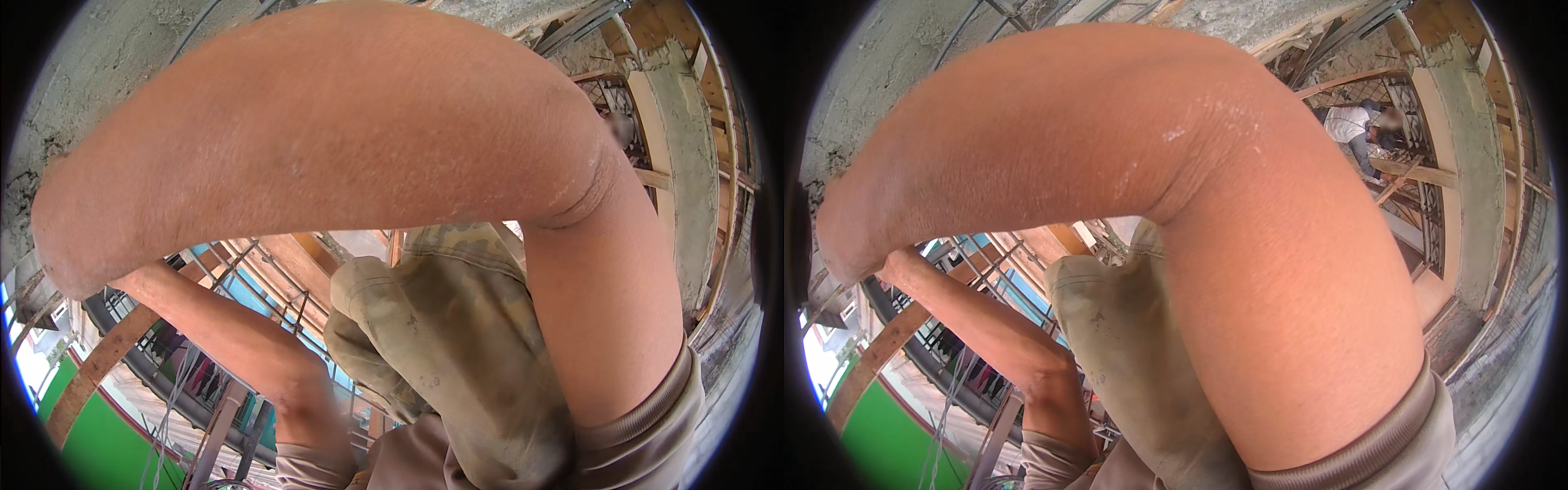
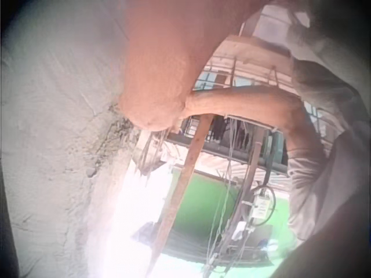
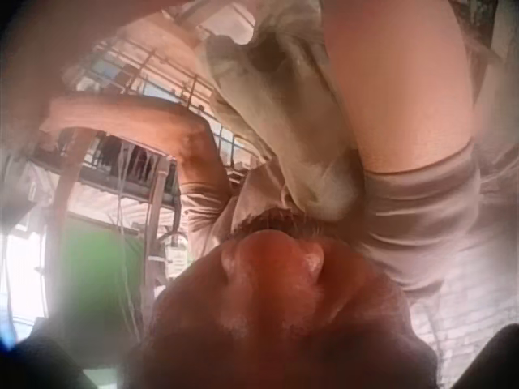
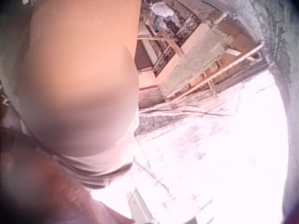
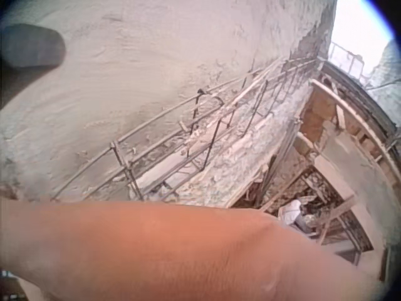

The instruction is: The person ties steel rebar rods together using wire and a hand tool on a construction site. They repeatedly wrap wire around intersecting rods and twist it to secure the rebar cage structure.

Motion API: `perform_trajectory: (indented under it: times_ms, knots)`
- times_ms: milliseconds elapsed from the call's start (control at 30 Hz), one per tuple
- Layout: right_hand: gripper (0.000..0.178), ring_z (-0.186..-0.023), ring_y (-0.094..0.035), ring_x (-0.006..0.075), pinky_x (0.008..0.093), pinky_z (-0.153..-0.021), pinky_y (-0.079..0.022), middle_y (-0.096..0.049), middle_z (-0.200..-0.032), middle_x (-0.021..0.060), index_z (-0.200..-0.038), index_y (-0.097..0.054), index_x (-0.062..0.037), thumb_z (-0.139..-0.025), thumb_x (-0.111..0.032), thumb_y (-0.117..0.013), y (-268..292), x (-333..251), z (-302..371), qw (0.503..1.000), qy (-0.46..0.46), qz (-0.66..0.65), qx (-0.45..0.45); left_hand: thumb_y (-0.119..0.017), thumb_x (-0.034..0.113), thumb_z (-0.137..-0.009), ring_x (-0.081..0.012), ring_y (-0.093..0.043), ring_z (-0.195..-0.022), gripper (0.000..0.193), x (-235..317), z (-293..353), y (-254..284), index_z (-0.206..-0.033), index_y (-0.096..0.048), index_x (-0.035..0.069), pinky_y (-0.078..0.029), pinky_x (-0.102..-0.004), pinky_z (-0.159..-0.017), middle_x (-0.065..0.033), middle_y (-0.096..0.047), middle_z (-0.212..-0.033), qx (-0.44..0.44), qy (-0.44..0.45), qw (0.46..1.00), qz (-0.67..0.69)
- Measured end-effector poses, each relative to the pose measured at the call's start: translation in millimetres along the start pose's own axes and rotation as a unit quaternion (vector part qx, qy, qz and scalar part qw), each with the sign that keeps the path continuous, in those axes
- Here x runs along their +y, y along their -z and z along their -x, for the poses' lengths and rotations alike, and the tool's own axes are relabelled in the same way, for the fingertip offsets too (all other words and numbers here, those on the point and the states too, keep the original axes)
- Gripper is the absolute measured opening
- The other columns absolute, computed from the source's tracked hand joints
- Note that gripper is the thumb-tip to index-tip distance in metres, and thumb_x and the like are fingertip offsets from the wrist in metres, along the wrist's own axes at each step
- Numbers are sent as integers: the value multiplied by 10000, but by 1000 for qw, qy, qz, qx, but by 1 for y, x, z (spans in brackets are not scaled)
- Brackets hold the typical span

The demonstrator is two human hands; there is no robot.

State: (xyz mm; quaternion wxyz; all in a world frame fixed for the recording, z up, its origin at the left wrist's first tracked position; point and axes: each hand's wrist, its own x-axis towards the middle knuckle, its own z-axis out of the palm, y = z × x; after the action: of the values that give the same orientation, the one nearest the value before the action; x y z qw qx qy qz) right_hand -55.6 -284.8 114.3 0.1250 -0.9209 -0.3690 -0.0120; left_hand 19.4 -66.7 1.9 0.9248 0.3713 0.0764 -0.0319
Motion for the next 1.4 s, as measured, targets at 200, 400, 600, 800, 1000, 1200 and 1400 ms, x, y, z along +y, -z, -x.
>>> perform_trajectory:
  times_ms: [200, 400, 600, 800, 1000, 1200, 1400]
  knots:
    - [208, -799, -702, 274, 405, -669, -565, -712, -844, 137, -897, -720, -49, -718, -146, -676, 2, 17, 16, 1000, -7, -25, 7, -542, 216, -942, -316, -497, -1220, 395, -1, -5, 2, -1266, -472, 1, -423, -484, -1016, -184, -489, -1343, 32, -27, 997, -69]
    - [201, -783, -702, 284, 408, -665, -565, -709, -826, 146, -886, -724, -41, -718, -138, -671, 8, 30, 13, 999, -1, -41, 11, -530, 220, -951, -320, -490, -1228, 425, 5, -9, 1, -1298, -435, -8, -429, -482, -1012, -201, -476, -1350, 40, -43, 993, -104]
    - [194, -766, -701, 295, 411, -661, -566, -707, -809, 154, -875, -728, -33, -718, -129, -665, 8, 30, 8, 998, -3, -62, 9, -517, 225, -960, -324, -484, -1236, 457, 13, -6, -5, -1329, -399, -17, -434, -481, -1008, -217, -464, -1357, 42, -60, 991, -116]
    - [189, -750, -700, 305, 414, -657, -566, -704, -791, 163, -863, -731, -25, -718, -121, -660, 1, 21, -4, 996, -7, -84, -15, -505, 230, -969, -328, -477, -1244, 488, 17, 0, 5, -1360, -363, -26, -440, -479, -1004, -234, -451, -1363, 45, -76, 991, -104]
    - [184, -734, -700, 315, 417, -653, -566, -701, -774, 171, -852, -735, -17, -717, -112, -654, 15, 20, 6, 994, -83, -67, -35, -504, 243, -975, -328, -480, -1233, 523, -21, 40, -53, -1370, -334, -54, -436, -488, -1007, -236, -453, -1343, 10, 75, 996, 56]
    - [184, -780, -698, 321, 428, -696, -568, -697, -811, 187, -848, -722, 1, -715, -70, -617, 3, 6, -17, 994, -92, -8, -55, -494, 243, -998, -278, -468, -1235, 476, 3, 111, -54, -1357, -388, -51, -420, -466, -931, -148, -433, -1385, 279, -174, 939, -106]
    - [189, -850, -697, 309, 414, -732, -570, -701, -889, 182, -866, -719, -13, -720, -79, -618, 11, -2, -29, 991, -107, 20, -78, -525, 111, -948, -275, -527, -1176, 400, 62, 64, -13, -1322, -451, -13, -433, -402, -884, -132, -539, -1251, 203, -214, 931, -213]
